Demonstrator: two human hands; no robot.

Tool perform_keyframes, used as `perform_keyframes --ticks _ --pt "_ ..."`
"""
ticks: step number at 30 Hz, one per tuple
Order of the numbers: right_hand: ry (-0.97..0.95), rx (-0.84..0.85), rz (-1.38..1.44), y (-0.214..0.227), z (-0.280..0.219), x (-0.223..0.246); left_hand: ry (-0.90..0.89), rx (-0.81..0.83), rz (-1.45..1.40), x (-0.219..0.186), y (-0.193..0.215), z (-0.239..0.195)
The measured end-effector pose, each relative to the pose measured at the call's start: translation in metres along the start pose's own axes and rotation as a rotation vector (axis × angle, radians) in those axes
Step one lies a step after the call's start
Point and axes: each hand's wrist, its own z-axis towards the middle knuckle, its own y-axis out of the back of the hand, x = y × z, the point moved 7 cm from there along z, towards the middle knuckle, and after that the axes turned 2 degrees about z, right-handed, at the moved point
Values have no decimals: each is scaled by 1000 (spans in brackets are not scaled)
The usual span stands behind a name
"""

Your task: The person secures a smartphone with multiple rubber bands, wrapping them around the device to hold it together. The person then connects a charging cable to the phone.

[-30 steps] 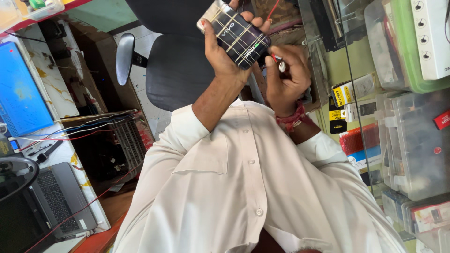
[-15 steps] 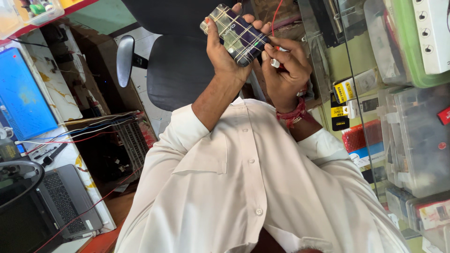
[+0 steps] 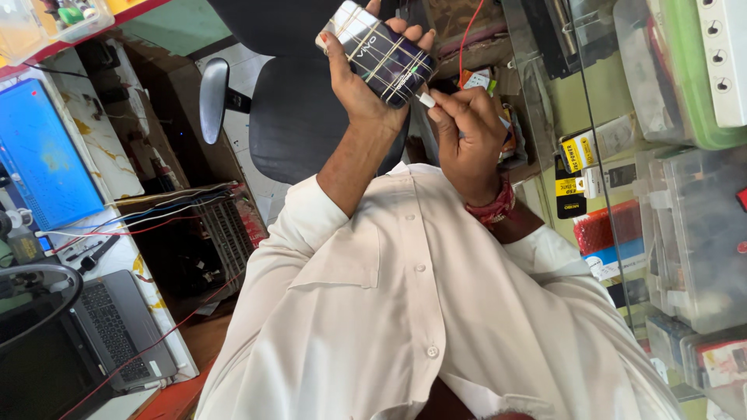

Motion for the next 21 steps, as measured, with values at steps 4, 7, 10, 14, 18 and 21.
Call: perform_keyframes --ticks 4,7,10,14,18,21 --pt "46 -59 -42 0 -2 -1 -15 82 7 0 -4 -1" --pt "60 -71 -43 2 0 -2 14 33 34 1 -1 0" --pt "100 -66 -82 3 -1 2 5 60 38 1 -3 -2" --pt "98 -64 -94 3 1 5 31 74 11 3 -4 0" --pt "74 -45 -99 4 1 5 31 59 23 4 -1 0" --pt "64 -31 -113 5 2 7 7 103 47 3 -4 -3"
